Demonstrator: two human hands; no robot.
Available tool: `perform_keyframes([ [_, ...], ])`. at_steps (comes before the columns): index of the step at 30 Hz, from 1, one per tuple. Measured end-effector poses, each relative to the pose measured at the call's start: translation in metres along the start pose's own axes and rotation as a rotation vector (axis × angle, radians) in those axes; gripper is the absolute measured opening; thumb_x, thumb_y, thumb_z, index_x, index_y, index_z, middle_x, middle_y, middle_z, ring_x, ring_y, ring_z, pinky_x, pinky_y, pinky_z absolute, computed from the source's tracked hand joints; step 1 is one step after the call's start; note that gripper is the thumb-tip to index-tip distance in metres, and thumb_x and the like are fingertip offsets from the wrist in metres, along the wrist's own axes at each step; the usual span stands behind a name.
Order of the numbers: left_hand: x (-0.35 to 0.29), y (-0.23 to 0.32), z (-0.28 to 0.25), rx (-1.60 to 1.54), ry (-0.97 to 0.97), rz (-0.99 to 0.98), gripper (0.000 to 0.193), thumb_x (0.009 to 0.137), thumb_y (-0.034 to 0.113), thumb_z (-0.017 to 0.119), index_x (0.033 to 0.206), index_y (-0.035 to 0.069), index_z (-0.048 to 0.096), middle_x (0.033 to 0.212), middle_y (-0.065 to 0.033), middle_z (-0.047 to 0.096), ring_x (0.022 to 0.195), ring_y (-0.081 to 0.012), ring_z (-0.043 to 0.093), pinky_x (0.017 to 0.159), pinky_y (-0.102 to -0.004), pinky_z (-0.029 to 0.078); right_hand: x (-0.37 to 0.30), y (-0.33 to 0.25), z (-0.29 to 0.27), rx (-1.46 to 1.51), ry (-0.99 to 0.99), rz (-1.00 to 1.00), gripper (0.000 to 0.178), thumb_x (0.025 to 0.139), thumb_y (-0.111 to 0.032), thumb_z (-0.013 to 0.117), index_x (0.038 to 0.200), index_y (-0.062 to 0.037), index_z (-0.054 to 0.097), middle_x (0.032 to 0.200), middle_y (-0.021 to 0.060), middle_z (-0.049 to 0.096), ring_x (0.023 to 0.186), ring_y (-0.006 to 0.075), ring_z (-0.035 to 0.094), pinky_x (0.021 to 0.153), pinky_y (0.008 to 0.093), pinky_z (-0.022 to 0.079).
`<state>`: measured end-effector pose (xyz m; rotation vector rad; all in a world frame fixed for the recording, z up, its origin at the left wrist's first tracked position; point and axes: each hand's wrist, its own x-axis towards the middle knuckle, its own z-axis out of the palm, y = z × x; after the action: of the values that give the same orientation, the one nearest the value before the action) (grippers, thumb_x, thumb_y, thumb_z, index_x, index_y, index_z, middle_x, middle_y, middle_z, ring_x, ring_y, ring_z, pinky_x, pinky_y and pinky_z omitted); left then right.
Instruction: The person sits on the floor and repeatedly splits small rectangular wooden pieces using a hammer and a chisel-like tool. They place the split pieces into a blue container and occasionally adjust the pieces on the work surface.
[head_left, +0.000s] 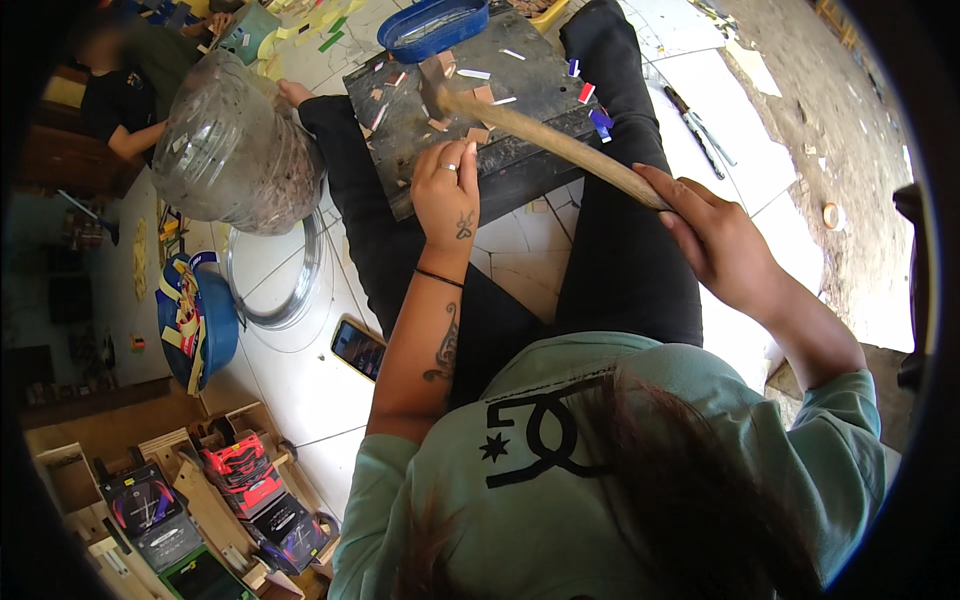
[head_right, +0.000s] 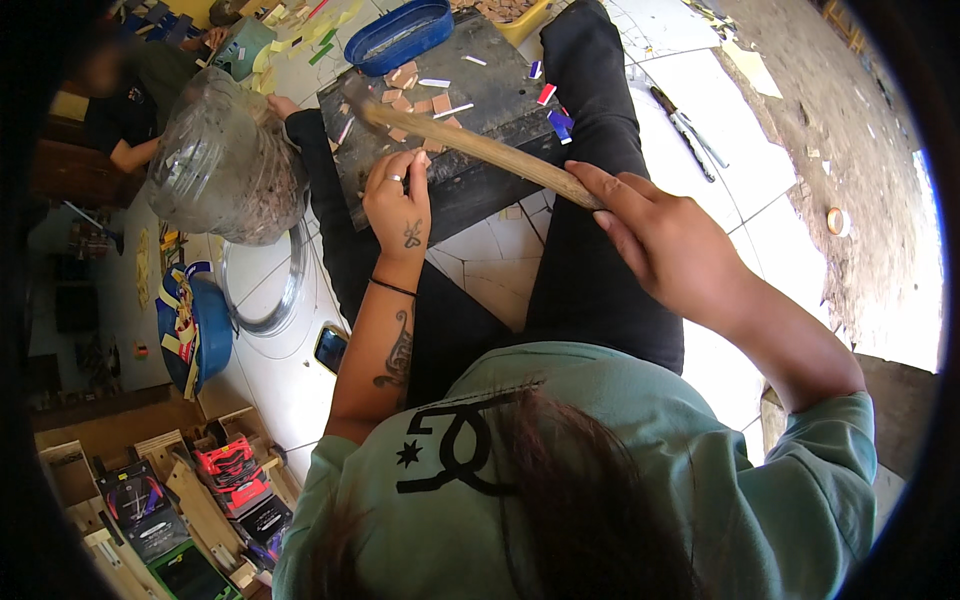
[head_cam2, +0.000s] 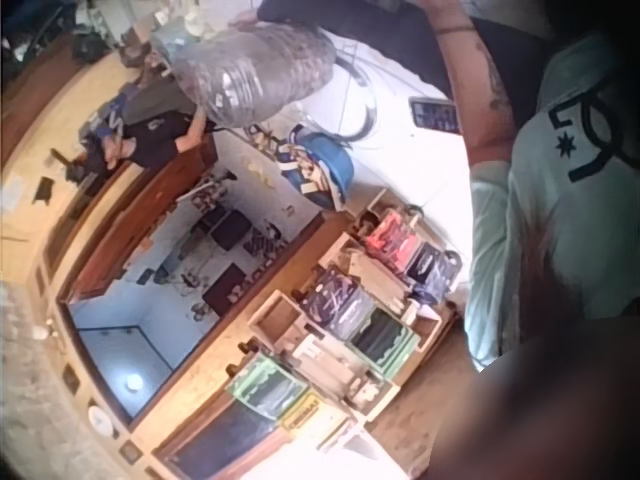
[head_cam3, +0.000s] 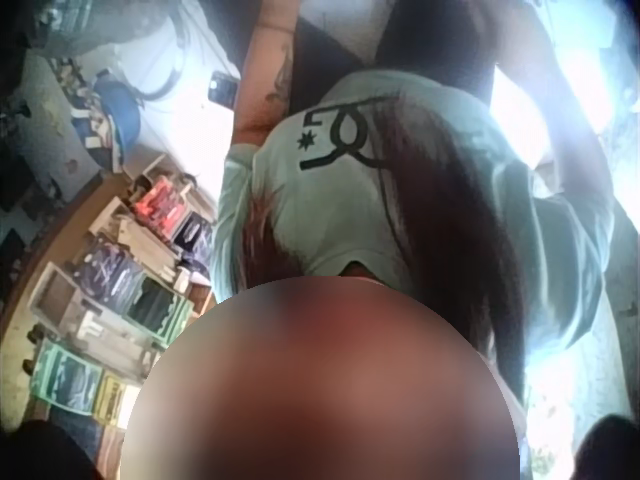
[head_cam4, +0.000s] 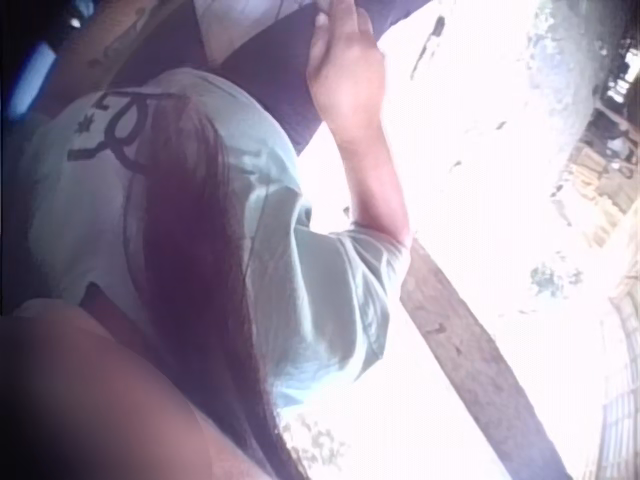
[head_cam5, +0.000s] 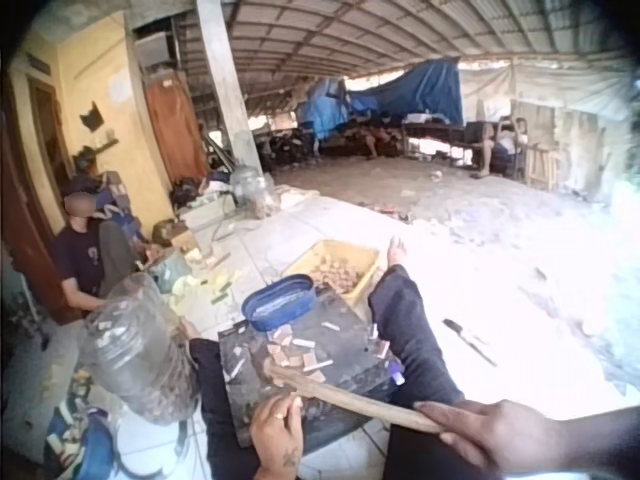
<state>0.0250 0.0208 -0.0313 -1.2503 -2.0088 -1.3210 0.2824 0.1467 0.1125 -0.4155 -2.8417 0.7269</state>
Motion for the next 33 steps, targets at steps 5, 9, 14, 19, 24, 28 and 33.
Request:
perform_keyframes([
  [5,-0.001,-0.001,-0.001,0.003,-0.005,0.000,0.009,0.088,0.009,0.065,0.088,0.000,0.065,0.087,-0.0124,0.066,0.082,-0.0307,0.063,0.075,-0.0390,0.050,0.002,0.006,0.004,0.044,-0.019,-0.004,0.042,0.097,-0.011,0.051,0.139,-0.0101,0.046,0.099,0.0188,0.063,0.078,0.0375,0.065,0.073,0.0446,0.052],
  [9,-0.003,-0.002,-0.001,0.015,-0.008,0.002,0.009,0.087,0.010,0.066,0.090,0.001,0.066,0.088,-0.0129,0.065,0.084,-0.0319,0.062,0.077,-0.0397,0.050,0.013,0.029,0.019,0.130,0.159,-0.050,0.043,0.096,-0.010,0.052,0.139,-0.0120,0.047,0.100,0.0186,0.062,0.081,0.0385,0.064,0.073,0.0453,0.051],
  [14,0.001,0.000,-0.010,-0.038,-0.064,-0.044,0.013,0.083,0.008,0.069,0.094,0.001,0.066,0.090,-0.0126,0.063,0.085,-0.0318,0.060,0.078,-0.0389,0.048,0.059,0.058,0.052,-0.089,0.201,0.103,0.045,0.092,-0.010,0.055,0.137,-0.0162,0.049,0.102,0.0165,0.056,0.083,0.0408,0.062,0.073,0.0479,0.051],
  [19,0.003,0.007,-0.029,-0.306,-0.162,-0.389,0.013,0.082,0.005,0.072,0.093,0.001,0.065,0.085,-0.0087,0.066,0.077,-0.0171,0.063,0.072,-0.0292,0.049,0.087,0.051,0.073,-0.219,0.175,0.180,0.042,0.089,-0.013,0.060,0.130,-0.0076,0.052,0.103,0.0151,0.055,0.088,0.0351,0.062,0.074,0.0432,0.052],
  [24,0.011,0.024,-0.021,-0.916,-0.273,-0.636,0.009,0.091,-0.003,0.063,0.100,-0.003,0.061,0.094,-0.0103,0.068,0.086,-0.0149,0.066,0.081,-0.0277,0.054,0.111,0.031,0.062,0.188,0.248,-0.284,0.034,0.086,-0.012,0.068,0.116,-0.0001,0.058,0.103,0.0121,0.061,0.088,0.0253,0.064,0.075,0.0350,0.052],
  [28,0.027,0.027,-0.012,-1.073,-0.323,-0.625,0.013,0.093,0.001,0.062,0.105,-0.004,0.061,0.098,-0.0107,0.068,0.089,-0.0155,0.065,0.083,-0.0295,0.054,0.155,0.038,0.064,1.011,-0.279,0.008,0.018,0.087,-0.007,0.067,0.103,0.0007,0.063,0.088,0.0052,0.069,0.077,0.0108,0.065,0.069,0.0253,0.052],
  [33,0.041,0.009,-0.020,-0.815,-0.309,-0.637,0.021,0.094,0.009,0.062,0.112,-0.002,0.063,0.107,-0.0086,0.067,0.089,-0.0128,0.065,0.083,-0.0273,0.051,0.268,0.106,0.018,0.824,0.022,0.098,0.031,0.094,-0.020,0.059,0.116,0.0019,0.061,0.097,0.0101,0.068,0.084,0.0160,0.066,0.078,0.0290,0.054],
])
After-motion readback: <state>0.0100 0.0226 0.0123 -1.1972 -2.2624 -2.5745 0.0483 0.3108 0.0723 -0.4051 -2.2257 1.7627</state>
